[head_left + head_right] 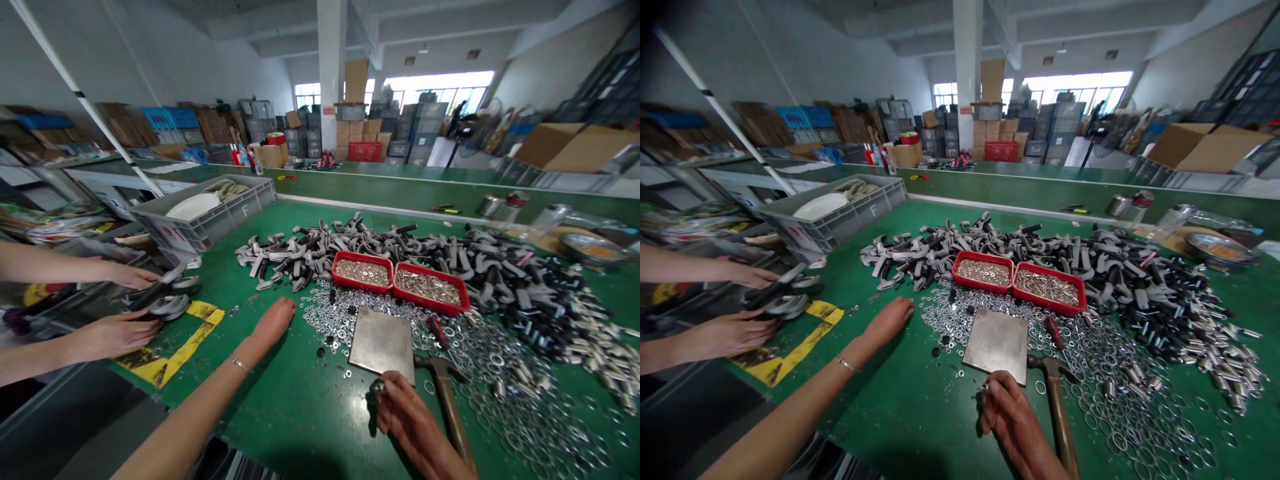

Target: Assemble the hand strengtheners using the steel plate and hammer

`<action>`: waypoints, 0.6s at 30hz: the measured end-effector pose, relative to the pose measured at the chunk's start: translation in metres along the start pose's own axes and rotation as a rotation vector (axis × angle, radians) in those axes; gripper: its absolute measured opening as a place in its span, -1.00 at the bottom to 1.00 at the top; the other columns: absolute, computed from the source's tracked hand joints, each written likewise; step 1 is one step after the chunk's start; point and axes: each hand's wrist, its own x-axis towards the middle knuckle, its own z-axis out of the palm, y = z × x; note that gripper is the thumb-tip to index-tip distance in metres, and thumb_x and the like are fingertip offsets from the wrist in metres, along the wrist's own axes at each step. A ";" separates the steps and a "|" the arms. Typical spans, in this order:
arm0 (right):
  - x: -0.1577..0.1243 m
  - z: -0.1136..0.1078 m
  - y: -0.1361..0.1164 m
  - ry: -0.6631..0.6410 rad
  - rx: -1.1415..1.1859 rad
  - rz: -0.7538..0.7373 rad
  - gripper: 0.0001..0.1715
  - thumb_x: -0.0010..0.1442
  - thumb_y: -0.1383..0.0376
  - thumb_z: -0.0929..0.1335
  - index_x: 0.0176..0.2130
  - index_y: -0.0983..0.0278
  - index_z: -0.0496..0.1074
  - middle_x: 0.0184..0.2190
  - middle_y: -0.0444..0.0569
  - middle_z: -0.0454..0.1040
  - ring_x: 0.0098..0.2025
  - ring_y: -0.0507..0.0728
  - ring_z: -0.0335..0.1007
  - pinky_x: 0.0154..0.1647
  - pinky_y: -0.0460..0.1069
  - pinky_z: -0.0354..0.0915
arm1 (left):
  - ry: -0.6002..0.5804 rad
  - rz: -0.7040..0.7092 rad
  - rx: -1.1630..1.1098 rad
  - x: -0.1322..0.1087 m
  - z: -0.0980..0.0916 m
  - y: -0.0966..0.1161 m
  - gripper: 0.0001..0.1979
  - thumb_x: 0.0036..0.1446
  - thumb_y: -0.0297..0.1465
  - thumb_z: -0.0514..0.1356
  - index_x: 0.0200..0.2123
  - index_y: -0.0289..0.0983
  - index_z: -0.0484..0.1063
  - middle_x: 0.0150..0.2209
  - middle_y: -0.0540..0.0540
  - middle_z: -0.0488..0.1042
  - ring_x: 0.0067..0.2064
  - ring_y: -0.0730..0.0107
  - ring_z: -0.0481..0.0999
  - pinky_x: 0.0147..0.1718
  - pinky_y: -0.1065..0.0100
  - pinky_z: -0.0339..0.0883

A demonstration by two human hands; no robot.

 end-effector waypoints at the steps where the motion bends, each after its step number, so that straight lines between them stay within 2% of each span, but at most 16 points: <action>1: 0.000 -0.001 0.000 0.000 -0.030 -0.014 -0.76 0.19 0.15 0.45 -0.26 0.22 0.39 -0.49 -0.21 0.33 -0.49 -0.01 0.25 -0.46 -0.07 0.28 | -0.002 -0.010 -0.089 -0.009 0.001 0.006 -0.81 0.29 -0.40 0.01 -0.26 -0.33 0.38 -0.24 -0.22 0.47 -0.18 0.18 0.52 -0.13 0.20 0.37; 3: 0.000 -0.004 -0.002 0.023 -0.088 -0.031 -0.72 0.16 0.12 0.47 -0.30 0.23 0.37 -0.52 -0.23 0.31 -0.50 -0.01 0.24 -0.42 -0.04 0.30 | -0.062 -0.038 -0.456 -0.031 0.010 0.029 -0.78 0.28 -0.28 0.05 -0.21 -0.31 0.37 -0.35 -0.11 0.49 -0.32 0.28 0.54 -0.26 0.27 0.41; 4: 0.000 -0.005 -0.003 0.044 -0.117 -0.036 -0.70 0.13 0.12 0.49 -0.30 0.23 0.38 -0.50 -0.22 0.32 -0.49 0.00 0.26 -0.38 -0.03 0.32 | -0.128 -0.056 -0.730 -0.044 0.017 0.045 -0.74 0.24 -0.22 0.10 -0.18 -0.32 0.37 -0.40 -0.08 0.49 -0.38 0.30 0.53 -0.32 0.28 0.42; 6: 0.000 -0.006 -0.007 0.076 -0.185 -0.044 -0.67 0.10 0.11 0.51 -0.28 0.25 0.39 -0.46 -0.19 0.37 -0.43 0.03 0.33 -0.30 -0.01 0.33 | -0.276 -0.050 -1.175 -0.067 0.034 0.080 -0.63 0.13 -0.19 0.23 -0.12 -0.34 0.40 -0.40 -0.09 0.53 -0.38 0.30 0.56 -0.30 0.26 0.43; 7: 0.000 -0.006 -0.009 0.080 -0.229 -0.052 -0.67 0.10 0.10 0.50 -0.29 0.25 0.40 -0.46 -0.17 0.39 -0.43 0.04 0.35 -0.30 -0.01 0.32 | -0.331 -0.056 -1.300 -0.076 0.042 0.097 -0.62 0.09 -0.19 0.27 -0.12 -0.35 0.42 -0.41 -0.11 0.54 -0.37 0.29 0.57 -0.29 0.26 0.43; 9: -0.001 -0.005 -0.013 0.073 -0.317 -0.089 -0.68 0.13 0.09 0.48 -0.31 0.26 0.41 -0.52 -0.18 0.39 -0.46 0.04 0.35 -0.34 -0.03 0.29 | -0.366 -0.089 -1.440 -0.087 0.055 0.125 -0.64 0.06 -0.23 0.31 -0.16 -0.37 0.47 -0.42 -0.12 0.55 -0.39 0.32 0.55 -0.29 0.29 0.41; 11: -0.003 -0.003 -0.017 0.070 -0.368 -0.136 -0.69 0.15 0.08 0.46 -0.32 0.26 0.41 -0.54 -0.20 0.38 -0.50 0.02 0.34 -0.39 -0.06 0.25 | -0.335 -0.120 -1.502 -0.092 0.062 0.143 -0.70 0.04 -0.28 0.34 -0.21 -0.37 0.50 -0.42 -0.10 0.55 -0.41 0.39 0.52 -0.32 0.35 0.38; 14: -0.006 -0.001 -0.020 0.080 -0.356 -0.172 -0.69 0.14 0.09 0.47 -0.31 0.25 0.40 -0.52 -0.20 0.40 -0.50 0.02 0.35 -0.42 -0.07 0.26 | -0.318 -0.151 -1.578 -0.094 0.064 0.154 -0.72 0.00 -0.32 0.38 -0.24 -0.37 0.52 -0.38 -0.08 0.54 -0.39 0.46 0.49 -0.34 0.42 0.34; 18: -0.009 0.002 -0.021 0.083 -0.297 -0.157 -0.71 0.17 0.12 0.46 -0.31 0.28 0.41 -0.51 -0.20 0.40 -0.50 0.01 0.33 -0.42 -0.07 0.29 | -0.385 -0.249 -1.699 -0.098 0.065 0.156 -0.66 -0.05 -0.31 0.43 -0.25 -0.38 0.49 -0.41 -0.08 0.52 -0.39 0.46 0.49 -0.35 0.42 0.34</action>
